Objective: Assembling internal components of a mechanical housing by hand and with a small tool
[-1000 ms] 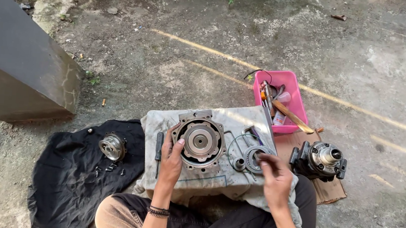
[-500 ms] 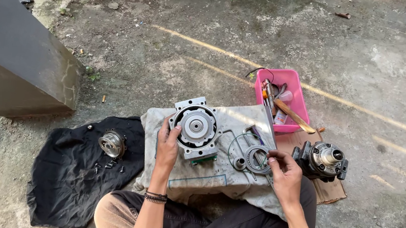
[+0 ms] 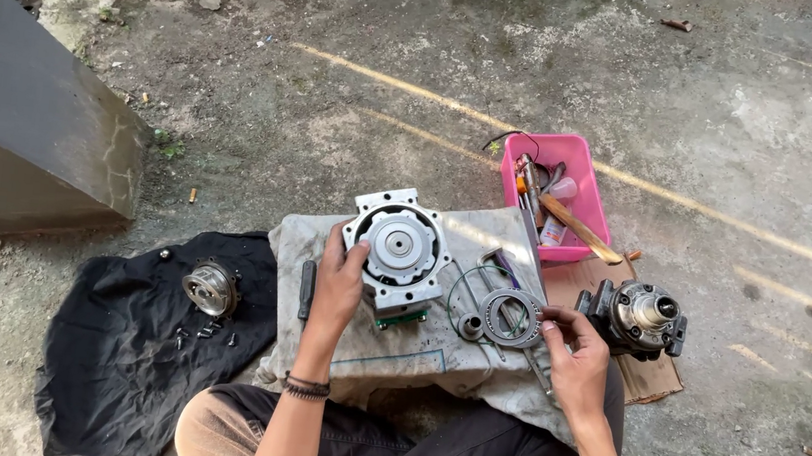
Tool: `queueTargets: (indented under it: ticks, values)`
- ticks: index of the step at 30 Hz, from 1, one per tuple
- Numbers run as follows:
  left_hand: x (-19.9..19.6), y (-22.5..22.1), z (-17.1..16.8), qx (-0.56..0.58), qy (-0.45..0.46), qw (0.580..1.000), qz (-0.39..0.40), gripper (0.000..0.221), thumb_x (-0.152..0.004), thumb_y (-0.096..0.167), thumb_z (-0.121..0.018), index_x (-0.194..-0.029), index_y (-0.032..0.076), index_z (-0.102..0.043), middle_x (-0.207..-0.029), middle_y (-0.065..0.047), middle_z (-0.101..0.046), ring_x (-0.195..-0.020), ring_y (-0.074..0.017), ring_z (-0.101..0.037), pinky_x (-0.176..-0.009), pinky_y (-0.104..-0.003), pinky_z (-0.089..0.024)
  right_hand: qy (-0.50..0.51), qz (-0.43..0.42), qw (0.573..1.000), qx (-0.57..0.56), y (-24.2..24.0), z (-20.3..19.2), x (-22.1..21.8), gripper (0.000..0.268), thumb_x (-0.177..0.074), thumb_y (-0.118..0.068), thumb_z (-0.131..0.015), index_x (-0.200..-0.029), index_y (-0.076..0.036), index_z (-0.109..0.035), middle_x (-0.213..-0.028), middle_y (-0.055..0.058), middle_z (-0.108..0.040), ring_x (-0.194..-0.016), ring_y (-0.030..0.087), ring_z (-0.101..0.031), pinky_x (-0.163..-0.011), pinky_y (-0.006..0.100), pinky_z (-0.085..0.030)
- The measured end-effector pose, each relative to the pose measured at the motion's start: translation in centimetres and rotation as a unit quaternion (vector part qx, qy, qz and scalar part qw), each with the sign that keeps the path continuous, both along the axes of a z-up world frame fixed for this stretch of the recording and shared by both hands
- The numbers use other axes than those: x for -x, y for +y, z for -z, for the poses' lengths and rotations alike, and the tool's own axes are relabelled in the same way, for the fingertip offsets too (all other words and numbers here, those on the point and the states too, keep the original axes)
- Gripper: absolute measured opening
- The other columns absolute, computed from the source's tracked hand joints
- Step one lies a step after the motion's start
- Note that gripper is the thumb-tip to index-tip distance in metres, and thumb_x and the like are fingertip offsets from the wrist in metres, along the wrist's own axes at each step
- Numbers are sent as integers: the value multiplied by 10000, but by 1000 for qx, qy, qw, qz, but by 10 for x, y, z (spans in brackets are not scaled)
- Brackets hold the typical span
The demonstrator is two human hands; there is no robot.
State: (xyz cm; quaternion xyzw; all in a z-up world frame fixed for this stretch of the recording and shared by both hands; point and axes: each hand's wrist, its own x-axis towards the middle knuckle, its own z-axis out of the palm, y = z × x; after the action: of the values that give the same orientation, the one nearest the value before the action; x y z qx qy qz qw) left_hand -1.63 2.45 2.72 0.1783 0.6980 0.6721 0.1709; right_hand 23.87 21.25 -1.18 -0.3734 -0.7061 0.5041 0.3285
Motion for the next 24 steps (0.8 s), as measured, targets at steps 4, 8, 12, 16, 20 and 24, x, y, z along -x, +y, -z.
queueTargets:
  ticks: [4, 8, 12, 16, 20, 24]
  values:
    - [1, 13, -28, 80, -8, 997, 16, 489, -943, 182, -470, -1398, 4, -505, -1314, -217, -647, -1214, -322, -627, -1021, -467, -503, -14, -21, 999, 48, 1, -12, -1, 237, -945, 4, -622, -1161, 17, -719, -979, 83, -752, -838, 137, -665, -766, 246, -528]
    - [24, 3, -9, 41, -42, 996, 64, 424, -892, 133, -556, -1300, 17, -568, -1164, -133, -698, -1042, -216, -626, -914, -303, -483, -1, -31, 999, 42, -4, -16, -4, 229, -954, 13, -624, -1168, 27, -705, -999, 78, -740, -844, 135, -650, -798, 244, -519]
    - [45, -13, -19, 20, -100, 979, 176, 535, -895, 170, -645, -1386, -20, -549, -1288, -136, -671, -1156, -185, -600, -1003, -286, -460, 6, -26, 999, 37, -12, -25, -5, 214, -959, 28, -620, -1156, 25, -701, -1000, 69, -725, -850, 135, -645, -809, 243, -512]
    - [48, -20, -31, 81, -92, 976, 178, 608, -935, 339, -563, -1435, -6, -531, -1357, -115, -634, -1235, -186, -573, -1051, -298, -440, 4, -38, 999, 21, -19, -26, -6, 198, -964, 11, -622, -1149, 23, -692, -1016, 72, -730, -851, 136, -646, -816, 244, -503]
    - [49, -19, -37, 118, -30, 976, 179, 584, -970, 389, -505, -1408, 7, -552, -1409, -127, -625, -1308, -211, -561, -1083, -314, -426, 4, -46, 999, 20, -21, -27, -7, 213, -962, 21, -616, -1163, 30, -686, -1039, 87, -739, -877, 146, -660, -831, 250, -520]
    - [45, -24, -48, 142, 1, 981, 136, 547, -990, 387, -480, -1387, 19, -562, -1423, -115, -627, -1318, -211, -574, -1082, -324, -441, -8, -29, 1000, 5, -24, -36, -10, 214, -956, 4, -636, -1159, 14, -703, -1008, 65, -731, -863, 131, -643, -817, 243, -507]
